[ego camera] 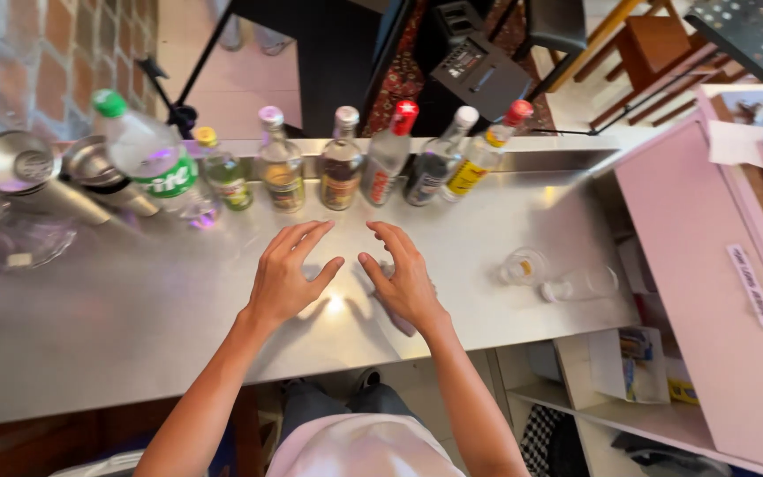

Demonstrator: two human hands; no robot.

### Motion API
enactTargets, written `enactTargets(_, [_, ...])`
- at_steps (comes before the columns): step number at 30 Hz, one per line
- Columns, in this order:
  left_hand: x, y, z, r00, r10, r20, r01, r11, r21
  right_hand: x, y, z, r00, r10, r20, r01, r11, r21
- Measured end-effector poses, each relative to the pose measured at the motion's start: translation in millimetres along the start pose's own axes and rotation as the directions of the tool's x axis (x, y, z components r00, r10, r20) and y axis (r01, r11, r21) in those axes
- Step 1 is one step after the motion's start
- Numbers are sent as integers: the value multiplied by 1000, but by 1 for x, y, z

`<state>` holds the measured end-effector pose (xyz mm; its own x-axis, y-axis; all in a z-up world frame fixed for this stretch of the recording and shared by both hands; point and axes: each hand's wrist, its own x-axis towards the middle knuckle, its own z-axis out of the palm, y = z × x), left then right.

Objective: Cleaning and organizing liquor bottles, wiping down the stainless steel bar counter, and inspecting glasses in a bar environment.

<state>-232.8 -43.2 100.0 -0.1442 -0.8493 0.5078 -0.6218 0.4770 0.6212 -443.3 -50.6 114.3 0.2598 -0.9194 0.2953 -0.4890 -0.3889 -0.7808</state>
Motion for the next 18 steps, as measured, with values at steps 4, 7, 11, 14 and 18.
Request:
enactTargets(4, [16, 37, 40, 999, 38, 11, -38, 998, -46, -16, 24, -47, 999, 11, -40, -12, 1000, -24])
enactTargets(7, [26, 61, 65, 998, 45, 36, -42, 995, -87, -28, 36, -78, 997, 30, -67, -32, 999, -33])
enactTargets(11, [46, 89, 99, 992, 103, 70, -93, 986, -136, -40, 48, -116, 990, 42, -135, -49, 997, -51])
enactTargets(14, [63, 106, 121, 980, 168, 109, -146, 971, -191, -48, 55, -140, 977, 76, -199, -91, 994, -68])
enactTargets(18, [85, 121, 150, 957, 232, 172, -176, 941, -291, -58, 63, -164, 948, 115, -297, -149, 984, -95])
